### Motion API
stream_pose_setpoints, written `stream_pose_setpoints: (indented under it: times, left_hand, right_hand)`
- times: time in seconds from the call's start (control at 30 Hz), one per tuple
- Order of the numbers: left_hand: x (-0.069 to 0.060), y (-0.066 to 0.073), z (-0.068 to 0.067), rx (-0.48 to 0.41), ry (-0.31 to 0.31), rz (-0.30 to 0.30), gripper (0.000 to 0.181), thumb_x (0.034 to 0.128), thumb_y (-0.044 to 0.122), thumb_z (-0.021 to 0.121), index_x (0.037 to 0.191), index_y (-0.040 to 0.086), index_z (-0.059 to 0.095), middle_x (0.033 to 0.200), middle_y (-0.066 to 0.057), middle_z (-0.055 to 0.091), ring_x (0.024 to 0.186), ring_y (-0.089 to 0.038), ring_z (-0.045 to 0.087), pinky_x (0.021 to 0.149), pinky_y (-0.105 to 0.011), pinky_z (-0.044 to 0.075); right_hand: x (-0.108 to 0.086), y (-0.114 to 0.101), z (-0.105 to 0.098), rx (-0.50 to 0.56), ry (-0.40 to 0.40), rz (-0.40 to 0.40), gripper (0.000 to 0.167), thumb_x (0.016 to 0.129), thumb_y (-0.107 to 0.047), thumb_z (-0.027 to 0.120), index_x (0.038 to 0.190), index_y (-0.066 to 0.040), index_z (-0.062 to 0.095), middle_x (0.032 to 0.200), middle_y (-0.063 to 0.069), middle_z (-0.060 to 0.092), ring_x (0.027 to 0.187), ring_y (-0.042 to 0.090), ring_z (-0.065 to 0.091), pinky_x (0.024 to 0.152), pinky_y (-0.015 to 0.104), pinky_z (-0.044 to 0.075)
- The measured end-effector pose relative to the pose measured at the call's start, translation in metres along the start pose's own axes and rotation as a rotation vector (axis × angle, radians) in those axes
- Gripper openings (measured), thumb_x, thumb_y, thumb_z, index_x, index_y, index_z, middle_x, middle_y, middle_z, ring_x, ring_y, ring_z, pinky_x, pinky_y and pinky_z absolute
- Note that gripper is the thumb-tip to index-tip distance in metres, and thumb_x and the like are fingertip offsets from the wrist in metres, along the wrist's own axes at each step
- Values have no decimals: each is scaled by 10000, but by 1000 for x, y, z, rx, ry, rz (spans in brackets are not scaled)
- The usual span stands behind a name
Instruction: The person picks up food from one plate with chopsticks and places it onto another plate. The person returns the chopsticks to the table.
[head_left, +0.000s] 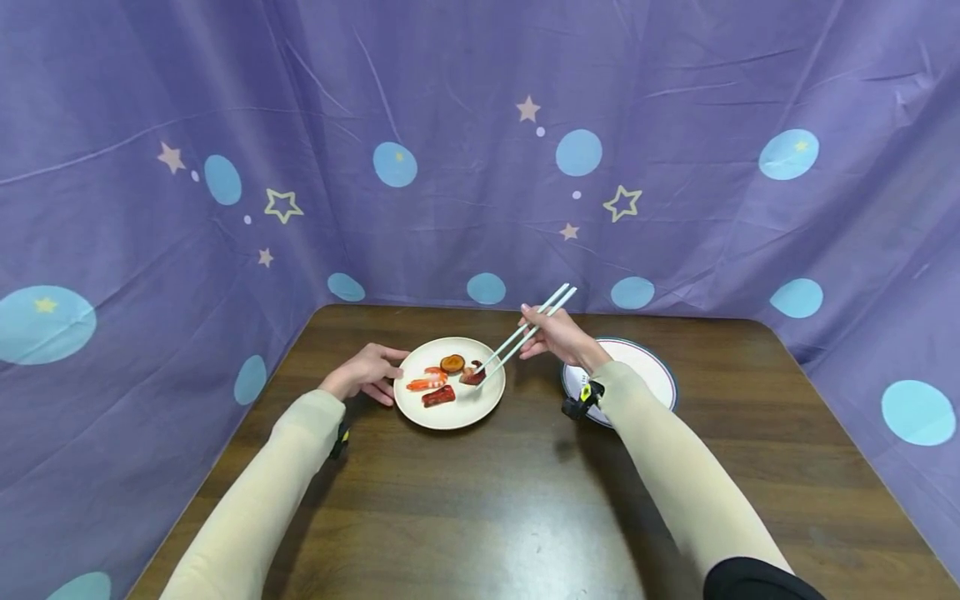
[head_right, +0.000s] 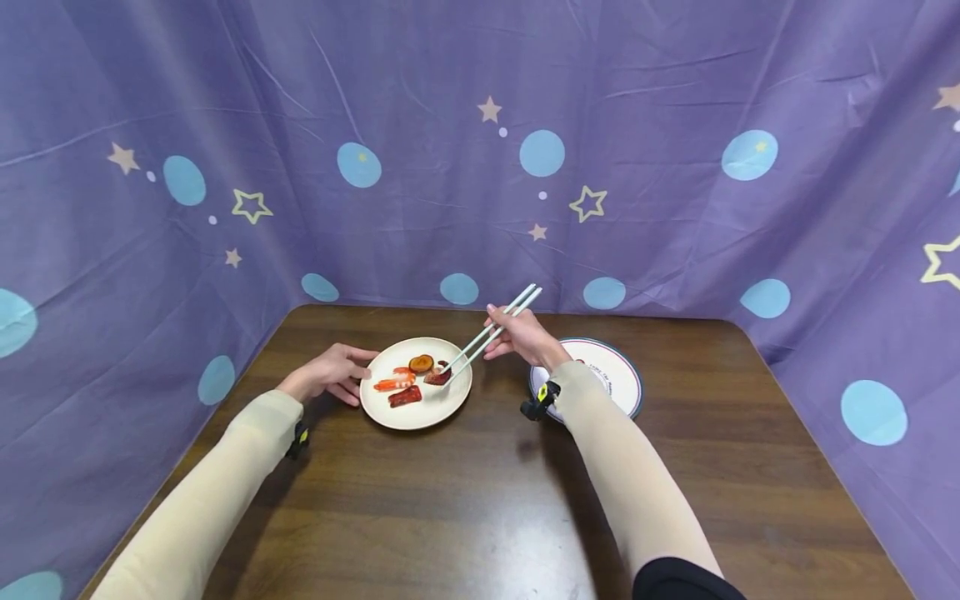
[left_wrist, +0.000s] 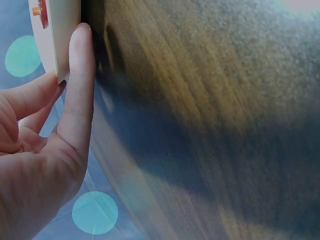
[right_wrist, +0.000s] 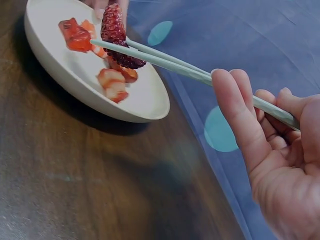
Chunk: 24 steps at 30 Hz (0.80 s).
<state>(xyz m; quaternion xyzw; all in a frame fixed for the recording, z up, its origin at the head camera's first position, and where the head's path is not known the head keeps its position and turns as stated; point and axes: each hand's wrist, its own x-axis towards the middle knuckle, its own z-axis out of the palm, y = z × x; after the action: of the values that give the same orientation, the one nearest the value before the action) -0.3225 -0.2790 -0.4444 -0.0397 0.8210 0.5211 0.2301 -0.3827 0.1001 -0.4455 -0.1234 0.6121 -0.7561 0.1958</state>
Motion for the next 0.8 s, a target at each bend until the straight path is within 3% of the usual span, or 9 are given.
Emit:
stream_pose_setpoints:
  times: [0.5,0.6,0.8]
  left_hand:
    - [-2,0,2,10,4,7,586,1050,-10,561,1612,4,395,1203,-287,660,657,-239,726,652,-425,689]
    - [-2,-1,2,5,10,3,584,1048,-12,564,1610,10,405,1190,-280,664,652,-235,724,651,-420,689]
    - [-2,-1,2,3,5,16,594,1041,-28,563,1609,-6,393,1176,-291,672,647,-243,724,633,-405,687]
  right_hand:
    - [4,18,17,-19,-27,45,443,1138,-236,510,1156,206,502,849,276,624,561,229,688,617,429,684]
    - [5,21,18,-30,-31,55,470,1139,-245,509,1176,223,488,844,270,631,560,223,688,613,424,684]
    - [6,25,19,-33,-28,63,426,1138,-263,514,1112,161,550,790,205,651,569,215,688,622,415,685]
